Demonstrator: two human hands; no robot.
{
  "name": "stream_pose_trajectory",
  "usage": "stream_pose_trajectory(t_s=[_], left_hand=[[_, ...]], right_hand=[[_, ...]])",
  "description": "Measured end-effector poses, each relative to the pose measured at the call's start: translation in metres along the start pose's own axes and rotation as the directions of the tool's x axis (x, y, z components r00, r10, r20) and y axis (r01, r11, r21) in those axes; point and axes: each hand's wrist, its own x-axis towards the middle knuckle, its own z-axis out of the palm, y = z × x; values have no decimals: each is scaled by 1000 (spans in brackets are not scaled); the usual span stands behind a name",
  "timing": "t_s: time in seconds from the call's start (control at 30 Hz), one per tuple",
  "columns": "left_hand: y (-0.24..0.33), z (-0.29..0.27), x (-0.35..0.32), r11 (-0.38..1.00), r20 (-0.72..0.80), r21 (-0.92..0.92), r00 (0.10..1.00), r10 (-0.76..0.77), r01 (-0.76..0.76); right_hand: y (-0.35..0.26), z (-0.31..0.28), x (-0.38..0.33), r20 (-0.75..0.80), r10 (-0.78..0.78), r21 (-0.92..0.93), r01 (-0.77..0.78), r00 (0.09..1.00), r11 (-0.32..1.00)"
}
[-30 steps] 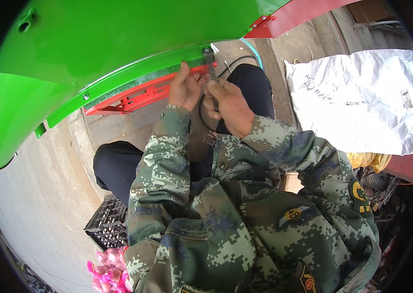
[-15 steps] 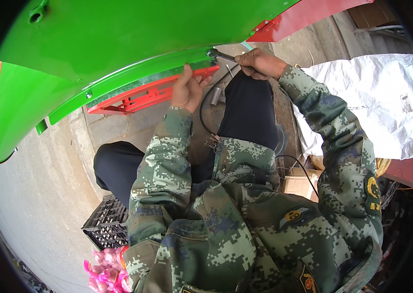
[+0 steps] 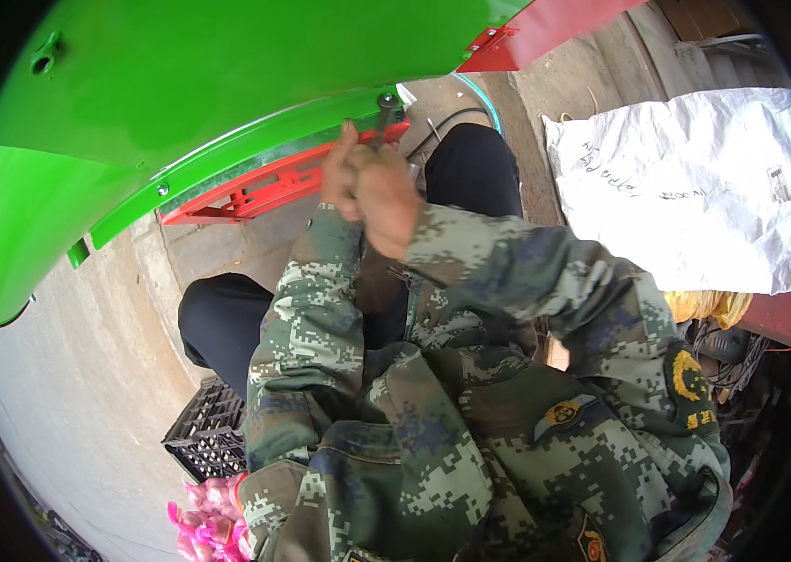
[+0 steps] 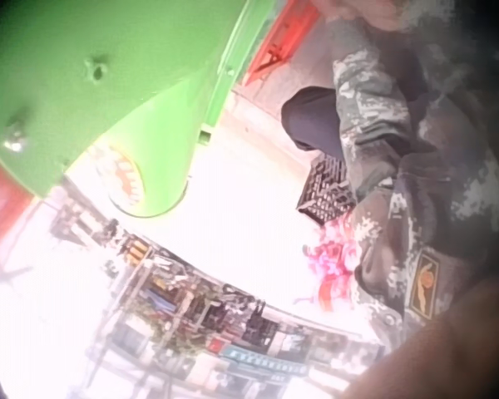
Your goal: The person assembles a green and red machine by inserting bolts and tightening them with a hammer and wrench. They work on multiple fasteners along the machine's edge, occasionally standing to reposition the unit before resuming tightening.
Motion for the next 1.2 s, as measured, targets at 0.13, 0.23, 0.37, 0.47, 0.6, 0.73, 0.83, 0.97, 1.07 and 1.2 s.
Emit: stream_pose_trajectory(t_s=[0.13, 0.23, 0.37, 0.47, 0.6, 0.73, 0.83, 0.97, 1.07, 1.2], left_hand=[[-10, 15, -14, 892, -397, 409, 843, 363, -192], [2, 26, -9, 997, -258, 49, 964, 65, -54], [4, 31, -1, 971, -204, 139, 954, 222, -196], [3, 29, 1, 971, -210, 151, 954, 215, -186], [3, 29, -2, 968, -198, 152, 954, 226, -198], [3, 27, -1, 966, -176, 155, 957, 232, -205], [2, 26, 0, 966, -173, 156, 958, 230, -204], [3, 29, -1, 965, -181, 165, 955, 234, -205], [3, 33, -1, 967, -140, 138, 962, 233, -214], [1, 32, 0, 968, -161, 146, 961, 226, -204]], right_hand=[[12, 8, -16, 75, 182, 264, -195, 980, 945], [-16, -25, -39, 65, 255, 137, -262, 965, 955], [-70, -80, -21, 18, 311, -215, -300, 950, 929], [-95, -107, 5, 10, 371, -447, -328, 928, 832], [-111, -126, 32, 110, 425, -591, -285, 898, 755], [-123, -131, 47, 178, 446, -718, -195, 877, 669], [-140, -132, 62, 166, 496, -814, -165, 852, 557], [-153, -128, 63, 131, 547, -810, -229, 827, 540], [-140, -119, 41, 99, 543, -725, -313, 834, 613], [-115, -106, 21, 87, 530, -533, -410, 843, 740]])
